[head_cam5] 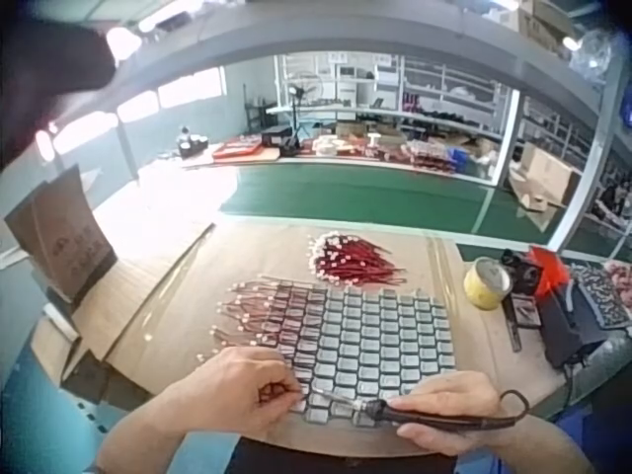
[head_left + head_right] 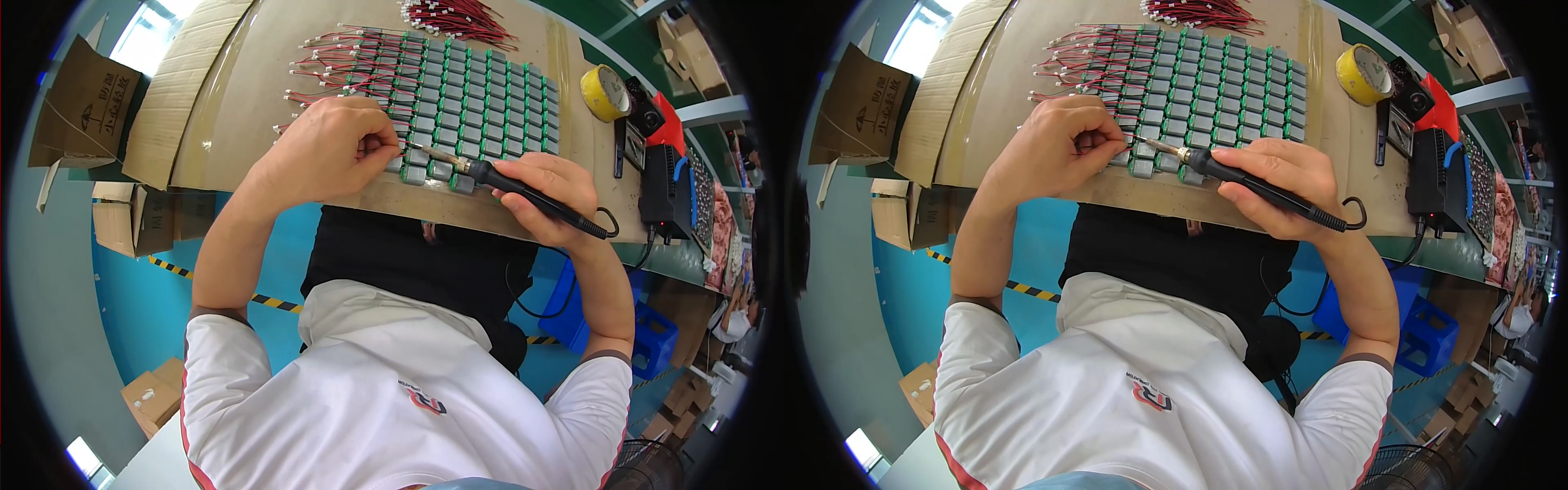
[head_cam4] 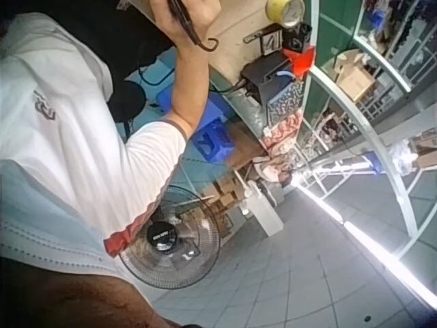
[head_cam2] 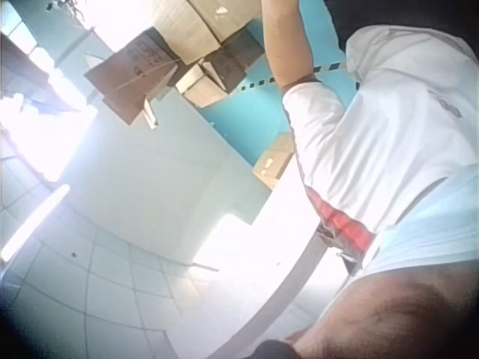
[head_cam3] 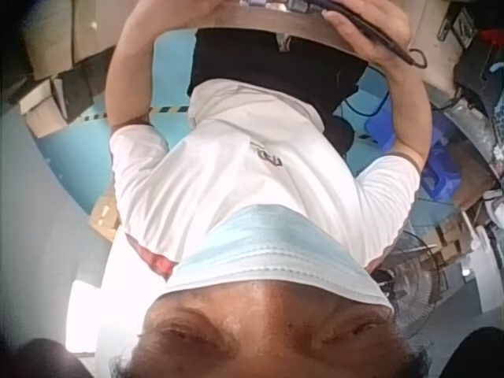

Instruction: The person solders wire leads onto electronic components arranged on the table using a soldering iron.

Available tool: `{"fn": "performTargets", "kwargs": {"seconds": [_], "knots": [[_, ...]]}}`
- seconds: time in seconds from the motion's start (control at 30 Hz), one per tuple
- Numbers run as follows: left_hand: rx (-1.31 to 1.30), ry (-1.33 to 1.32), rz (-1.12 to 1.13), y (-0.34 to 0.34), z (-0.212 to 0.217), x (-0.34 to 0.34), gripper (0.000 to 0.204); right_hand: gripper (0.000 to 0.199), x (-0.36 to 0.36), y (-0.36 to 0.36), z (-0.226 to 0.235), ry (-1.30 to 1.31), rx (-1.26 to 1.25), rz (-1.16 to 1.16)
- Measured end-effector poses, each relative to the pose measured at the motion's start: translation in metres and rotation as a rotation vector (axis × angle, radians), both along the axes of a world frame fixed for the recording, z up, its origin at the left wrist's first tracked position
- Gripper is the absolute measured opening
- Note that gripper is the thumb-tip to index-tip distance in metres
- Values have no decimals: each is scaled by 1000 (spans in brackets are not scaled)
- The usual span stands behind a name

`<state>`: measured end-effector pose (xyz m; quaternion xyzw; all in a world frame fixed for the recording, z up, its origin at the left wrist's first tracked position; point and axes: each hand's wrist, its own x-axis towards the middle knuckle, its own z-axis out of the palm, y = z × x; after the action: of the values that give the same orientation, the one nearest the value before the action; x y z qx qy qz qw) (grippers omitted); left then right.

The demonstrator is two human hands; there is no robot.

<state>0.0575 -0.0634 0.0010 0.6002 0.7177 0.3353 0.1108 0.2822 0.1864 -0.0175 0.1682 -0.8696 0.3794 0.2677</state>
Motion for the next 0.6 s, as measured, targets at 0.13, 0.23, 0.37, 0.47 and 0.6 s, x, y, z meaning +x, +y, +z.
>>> {"fn": "performTargets", "kwargs": {"seconds": [0.13, 0.23, 0.37, 0.47, 0.6], "knots": [[0, 3, 1, -1, 0, 0, 9, 38, -1, 0, -2, 5, -17, 0], [-1, -1, -8, 0, 0, 0, 9, 38, 1, 0, -1, -9, -25, -2], [-14, -1, -8, 0, 1, -1, 10, 38, 1, 0, -2, -9, -27, -1], [-31, -4, -9, 1, 3, 0, 13, 38, 0, 0, -1, -6, -17, -4], [-28, -2, -41, -1, 6, 1, 16, 38, 0, 0, 0, -1, -10, -10]]}}
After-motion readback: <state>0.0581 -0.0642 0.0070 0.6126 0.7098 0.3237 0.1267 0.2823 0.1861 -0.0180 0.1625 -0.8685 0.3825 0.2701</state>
